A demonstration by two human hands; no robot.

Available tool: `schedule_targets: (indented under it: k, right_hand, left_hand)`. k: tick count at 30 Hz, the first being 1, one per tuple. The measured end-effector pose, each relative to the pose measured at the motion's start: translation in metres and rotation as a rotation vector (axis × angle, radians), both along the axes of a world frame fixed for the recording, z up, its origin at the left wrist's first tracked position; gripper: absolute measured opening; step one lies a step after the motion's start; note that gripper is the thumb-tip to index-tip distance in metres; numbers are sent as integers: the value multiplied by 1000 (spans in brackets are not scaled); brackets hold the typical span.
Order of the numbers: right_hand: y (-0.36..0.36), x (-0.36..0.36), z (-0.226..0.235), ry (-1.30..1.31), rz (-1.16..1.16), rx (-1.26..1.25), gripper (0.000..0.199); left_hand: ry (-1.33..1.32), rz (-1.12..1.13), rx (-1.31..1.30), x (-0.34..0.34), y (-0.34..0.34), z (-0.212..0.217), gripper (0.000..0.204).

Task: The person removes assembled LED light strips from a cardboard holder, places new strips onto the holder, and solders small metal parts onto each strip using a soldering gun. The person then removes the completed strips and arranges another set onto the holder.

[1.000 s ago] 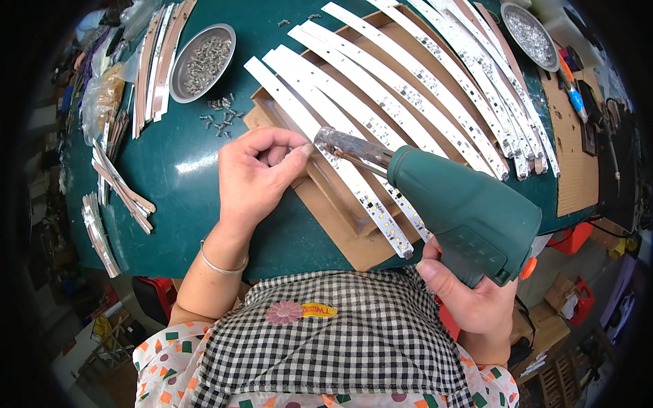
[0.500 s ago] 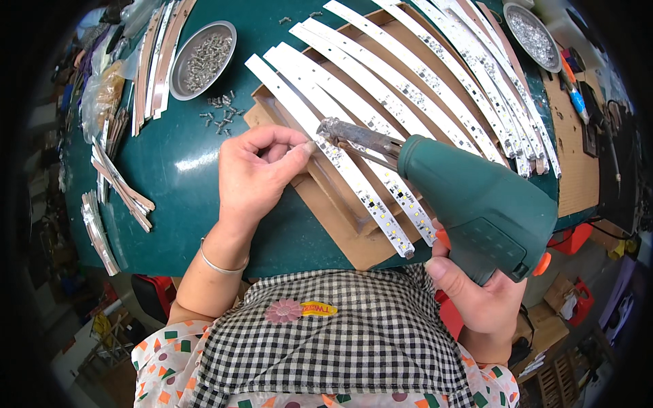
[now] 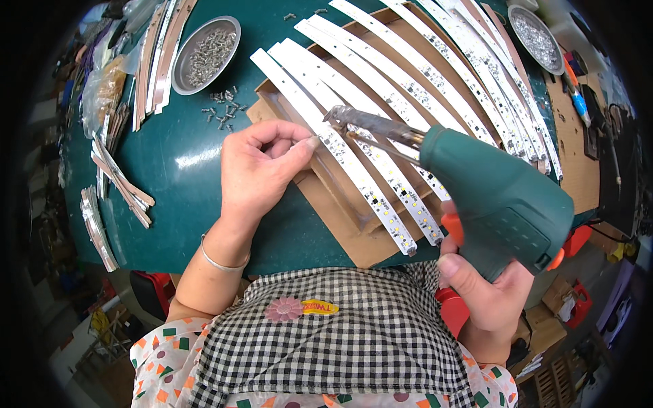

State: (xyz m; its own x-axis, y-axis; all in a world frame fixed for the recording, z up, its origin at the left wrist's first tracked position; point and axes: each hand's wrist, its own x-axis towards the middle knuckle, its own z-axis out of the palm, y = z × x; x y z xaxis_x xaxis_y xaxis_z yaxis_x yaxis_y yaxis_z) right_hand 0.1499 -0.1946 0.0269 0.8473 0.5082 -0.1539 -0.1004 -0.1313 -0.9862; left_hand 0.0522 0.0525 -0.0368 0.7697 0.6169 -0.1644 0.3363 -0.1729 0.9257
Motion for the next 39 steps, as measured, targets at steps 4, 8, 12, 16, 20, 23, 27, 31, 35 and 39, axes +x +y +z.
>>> schedule_targets:
  k: [4, 8, 12, 16, 20, 23, 27, 31, 35, 39]
  right_hand:
    - [-5, 1, -2, 41, 11, 17, 70]
    - [-5, 0, -1, 58, 18, -1, 71]
    - [-8, 0, -2, 77, 34, 16, 70]
    - [-5, -4, -3, 110, 23, -24, 68]
    - [1, -3, -2, 96, -4, -8, 68]
    - [-5, 4, -2, 53, -18, 6, 68]
    - [-15, 21, 0, 58, -23, 184, 66]
    - [-32, 51, 7, 12, -116, 430, 55]
    - [-34, 88, 13, 27, -168, 657, 48]
    - [-17, 152, -17, -107, -372, 297, 25]
  left_hand:
    - [-6, -2, -9, 1, 0, -2, 11]
    - [7, 9, -6, 0, -1, -2, 11]
    - [-1, 1, 11, -1, -1, -2, 11]
    - [-6, -13, 30, -1, -1, -4, 12]
    - [-13, -2, 15, -2, 0, -4, 12]
    - [-14, -1, 17, -2, 0, -4, 13]
    - [-12, 13, 20, 1, 2, 1, 19]
    - [-119, -12, -22, -3, 11, 14, 20]
    - [-107, 131, 240, -25, 45, 15, 16]
    - [2, 207, 433, -47, 76, 0, 12]
